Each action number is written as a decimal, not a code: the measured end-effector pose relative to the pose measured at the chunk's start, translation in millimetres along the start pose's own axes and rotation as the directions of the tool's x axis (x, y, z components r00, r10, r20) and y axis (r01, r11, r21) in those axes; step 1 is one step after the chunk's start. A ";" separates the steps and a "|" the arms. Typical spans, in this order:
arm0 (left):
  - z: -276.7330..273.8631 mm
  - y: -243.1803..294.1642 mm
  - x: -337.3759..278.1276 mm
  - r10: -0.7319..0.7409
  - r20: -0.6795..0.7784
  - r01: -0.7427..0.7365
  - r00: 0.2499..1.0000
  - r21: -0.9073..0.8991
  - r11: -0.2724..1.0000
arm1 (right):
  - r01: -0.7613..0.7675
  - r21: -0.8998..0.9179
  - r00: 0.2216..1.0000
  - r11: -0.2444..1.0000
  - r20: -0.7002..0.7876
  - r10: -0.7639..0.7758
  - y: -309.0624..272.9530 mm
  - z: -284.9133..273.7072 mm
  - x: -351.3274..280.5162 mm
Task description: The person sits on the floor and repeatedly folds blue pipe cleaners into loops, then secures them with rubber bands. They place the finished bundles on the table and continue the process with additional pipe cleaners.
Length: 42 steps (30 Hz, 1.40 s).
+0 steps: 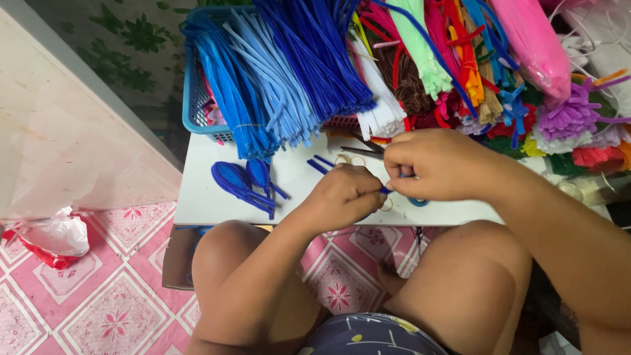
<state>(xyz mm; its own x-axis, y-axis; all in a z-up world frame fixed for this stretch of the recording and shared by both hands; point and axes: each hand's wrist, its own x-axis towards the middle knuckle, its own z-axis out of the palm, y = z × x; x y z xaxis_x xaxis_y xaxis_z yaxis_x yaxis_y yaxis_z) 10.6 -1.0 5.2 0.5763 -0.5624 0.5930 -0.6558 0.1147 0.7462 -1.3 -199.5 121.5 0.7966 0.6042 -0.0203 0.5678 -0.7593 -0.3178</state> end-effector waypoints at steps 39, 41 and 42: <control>-2.6 -10.8 2.0 -0.488 0.000 0.434 0.873 -0.457 0.776 | 0.327 0.796 0.850 0.509 -0.483 0.209 50.2 94.2 9.9; 0.4 -20.5 0.1 -0.487 0.038 0.436 0.873 -0.512 0.740 | 0.401 0.795 0.858 0.454 -0.500 0.116 66.0 102.2 13.4; 1.6 -25.1 -1.8 -0.481 0.079 0.438 0.873 -0.562 0.702 | 0.471 0.790 0.853 0.393 -0.522 0.027 73.3 107.5 15.1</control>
<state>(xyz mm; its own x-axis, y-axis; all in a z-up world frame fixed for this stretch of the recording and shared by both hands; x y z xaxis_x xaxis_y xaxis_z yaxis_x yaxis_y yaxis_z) 25.3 -4.2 -15.1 0.7799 -0.6112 0.1350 0.0661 0.2948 0.9533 30.1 -220.0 -3.9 0.8027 0.3686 0.4688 0.4344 0.1771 -0.8831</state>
